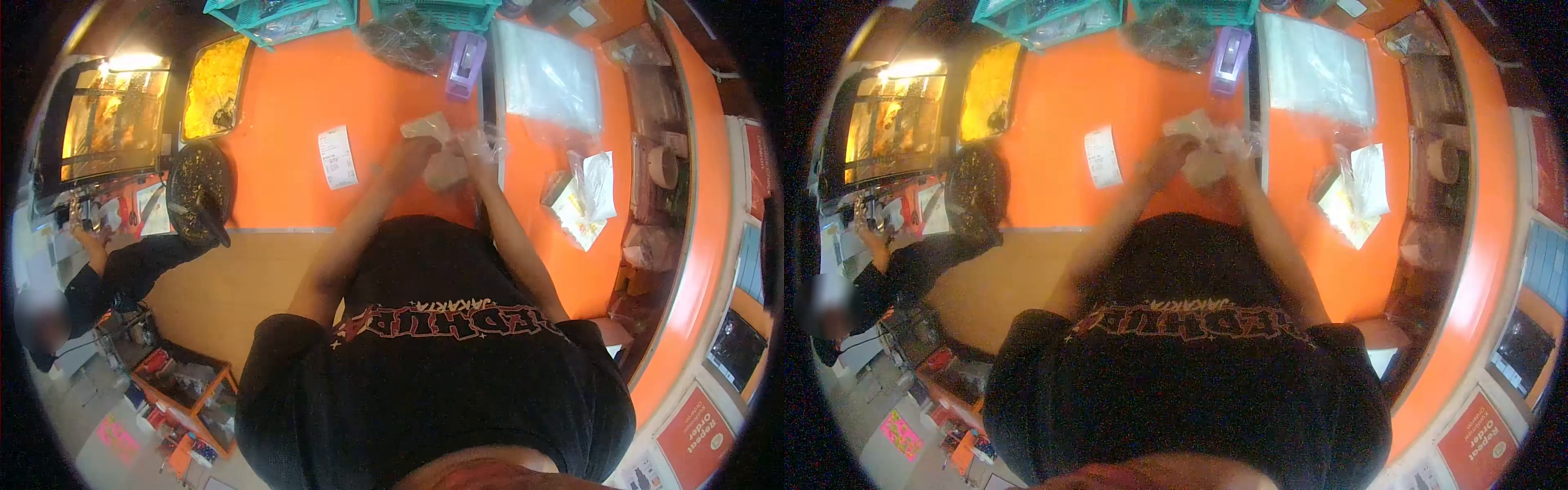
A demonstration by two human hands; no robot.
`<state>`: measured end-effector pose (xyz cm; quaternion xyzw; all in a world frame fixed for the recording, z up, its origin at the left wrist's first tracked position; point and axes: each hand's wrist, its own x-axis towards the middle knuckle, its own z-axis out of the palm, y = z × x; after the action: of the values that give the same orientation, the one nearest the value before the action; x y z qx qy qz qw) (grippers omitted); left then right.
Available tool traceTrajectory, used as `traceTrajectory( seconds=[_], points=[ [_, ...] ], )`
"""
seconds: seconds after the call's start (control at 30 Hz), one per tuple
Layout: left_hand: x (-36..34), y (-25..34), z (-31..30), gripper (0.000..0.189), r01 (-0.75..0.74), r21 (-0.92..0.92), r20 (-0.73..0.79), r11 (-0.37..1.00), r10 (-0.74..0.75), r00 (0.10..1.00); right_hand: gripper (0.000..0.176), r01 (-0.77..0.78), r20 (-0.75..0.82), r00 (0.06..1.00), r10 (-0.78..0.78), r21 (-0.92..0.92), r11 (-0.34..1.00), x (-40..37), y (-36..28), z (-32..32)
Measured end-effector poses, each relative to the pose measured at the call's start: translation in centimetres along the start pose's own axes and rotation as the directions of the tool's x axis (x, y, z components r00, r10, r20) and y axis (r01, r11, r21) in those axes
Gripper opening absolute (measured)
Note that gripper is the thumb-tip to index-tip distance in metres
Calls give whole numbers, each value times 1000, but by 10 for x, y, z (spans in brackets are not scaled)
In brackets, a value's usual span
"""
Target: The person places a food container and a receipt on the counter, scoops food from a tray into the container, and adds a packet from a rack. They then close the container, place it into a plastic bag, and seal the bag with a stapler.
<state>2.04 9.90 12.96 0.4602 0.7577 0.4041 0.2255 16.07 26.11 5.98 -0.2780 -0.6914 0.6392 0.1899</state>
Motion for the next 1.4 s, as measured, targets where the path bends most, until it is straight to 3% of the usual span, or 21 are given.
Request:
traceTrajectory(
  seconds=[0.07,0.13,0.2,0.27,0.47,0.53,0.57,0.6,0.67,0.7,0.73,0.8,0.9,1.0,1.1,1.17,1.27,1.3,1.33,1.37,1.4],
  points=[
    [0,-1,-1,25,2,36,10,999,-2,1000,26,22,-24,1000,-17,264,964,2,1,4],
    [1,1,-3,25,-21,71,1,997,21,1000,24,97,-84,993,-80,234,967,1,-2,6],
    [0,11,-7,24,-64,101,-24,993,66,998,23,196,-148,967,-209,-98,976,-10,-23,6],
    [0,17,-13,23,60,-9,74,998,-59,996,21,161,-56,982,-181,-259,953,-3,6,-1],
    [-3,7,-1,18,92,-135,109,986,-78,991,21,200,25,979,-204,-352,914,5,83,-9],
    [-2,9,3,18,3,-125,41,992,2,999,36,292,172,956,-237,-586,756,10,53,-3],
    [-2,3,15,18,-63,-114,-24,991,61,998,51,368,280,929,-241,-758,539,3,-6,2],
    [-2,-4,24,17,-129,-94,-92,987,120,989,57,326,267,945,-191,-700,635,-2,-26,5],
    [-4,-21,43,17,-95,-409,-167,907,28,986,58,158,201,977,-69,-470,868,-10,-48,5],
    [-4,-26,47,17,-72,-402,-158,913,9,987,55,37,147,989,3,-272,962,-11,-46,0],
    [-3,-30,51,17,-49,-395,-148,917,-11,989,51,39,102,995,-9,-298,954,-14,-44,1],
    [-1,-30,47,17,35,-45,-47,998,-37,998,33,166,117,985,-126,-452,876,-15,-45,2],
    [-6,-7,26,15,74,110,43,991,-79,996,28,340,94,937,-338,-476,811,-10,-38,11],
    [11,-66,75,14,-11,127,-68,992,20,997,34,417,182,902,-391,-600,682,-20,-35,9],
    [22,-83,91,17,-328,200,-141,923,359,923,45,224,137,975,-178,-552,803,-38,-51,14],
    [28,-87,80,18,-77,-108,-158,991,59,986,50,128,83,991,-103,-420,898,-39,-62,7],
    [8,-14,-19,20,387,-51,-198,921,-389,900,51,30,-42,998,-50,-376,926,-42,-56,-6],
    [2,-111,4,27,313,253,-346,915,-217,913,50,-52,-83,996,25,-340,939,-40,-54,-11],
    [-5,-105,-29,42,358,489,-575,796,-15,818,50,-128,-119,988,97,-297,946,-32,-51,-15],
    [-19,-109,-44,51,549,479,-629,685,-169,759,49,-201,-149,974,168,-246,948,-24,-48,-17],
    [-34,-113,-59,61,707,467,-664,531,-317,677,48,-54,-28,998,49,-208,977,-17,-43,-22]
  ],
)
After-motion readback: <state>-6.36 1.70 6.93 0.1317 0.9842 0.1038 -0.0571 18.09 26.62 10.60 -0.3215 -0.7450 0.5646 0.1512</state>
